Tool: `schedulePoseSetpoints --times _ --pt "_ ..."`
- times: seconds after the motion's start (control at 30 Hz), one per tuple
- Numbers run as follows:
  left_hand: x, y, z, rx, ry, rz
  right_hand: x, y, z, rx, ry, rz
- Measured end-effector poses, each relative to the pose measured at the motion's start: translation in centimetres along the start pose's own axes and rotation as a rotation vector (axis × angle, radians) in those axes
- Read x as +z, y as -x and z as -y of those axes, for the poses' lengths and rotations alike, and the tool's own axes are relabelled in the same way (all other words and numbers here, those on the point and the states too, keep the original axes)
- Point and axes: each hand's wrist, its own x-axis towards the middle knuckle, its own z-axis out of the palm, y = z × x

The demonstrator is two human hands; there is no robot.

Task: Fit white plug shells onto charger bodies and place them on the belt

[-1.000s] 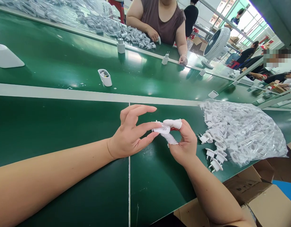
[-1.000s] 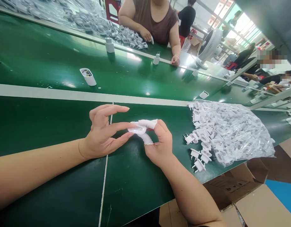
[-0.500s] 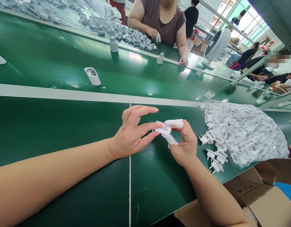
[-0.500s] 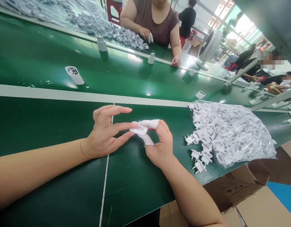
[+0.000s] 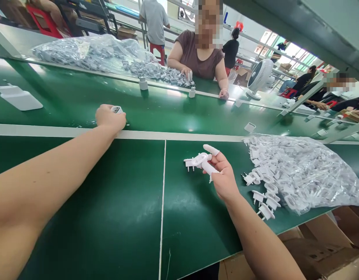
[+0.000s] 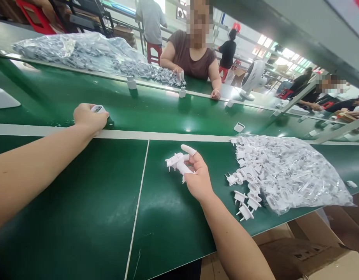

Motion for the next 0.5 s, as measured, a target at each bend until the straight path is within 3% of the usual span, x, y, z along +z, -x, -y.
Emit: schedulePoseSetpoints --times 0.1,0.17,0.33,0.4,0.5 --pt "-0.1 2.2 -2.8 -0.194 0.009 -0.073 0.2 0.2 0.5 0.051 -0.084 0.046" --pt "0.3 5.0 -6.0 -0.221 0.027 -0.008 0.5 0.4 0.7 0.07 -0.115 0.058" --pt "1.2 13.7 -13.6 -0.067 0.27 0.426 0.7 0.6 0.7 0.061 -0.079 -0.006" --pt "1.5 16.3 -15.1 -0.013 0.349 0.495 0.4 0.6 0.6 0.092 -0.064 0.015" --pt "2.3 18.2 -15.4 0.053 0.343 0.523 0.0 0.5 0.5 0.143 -0.051 0.068"
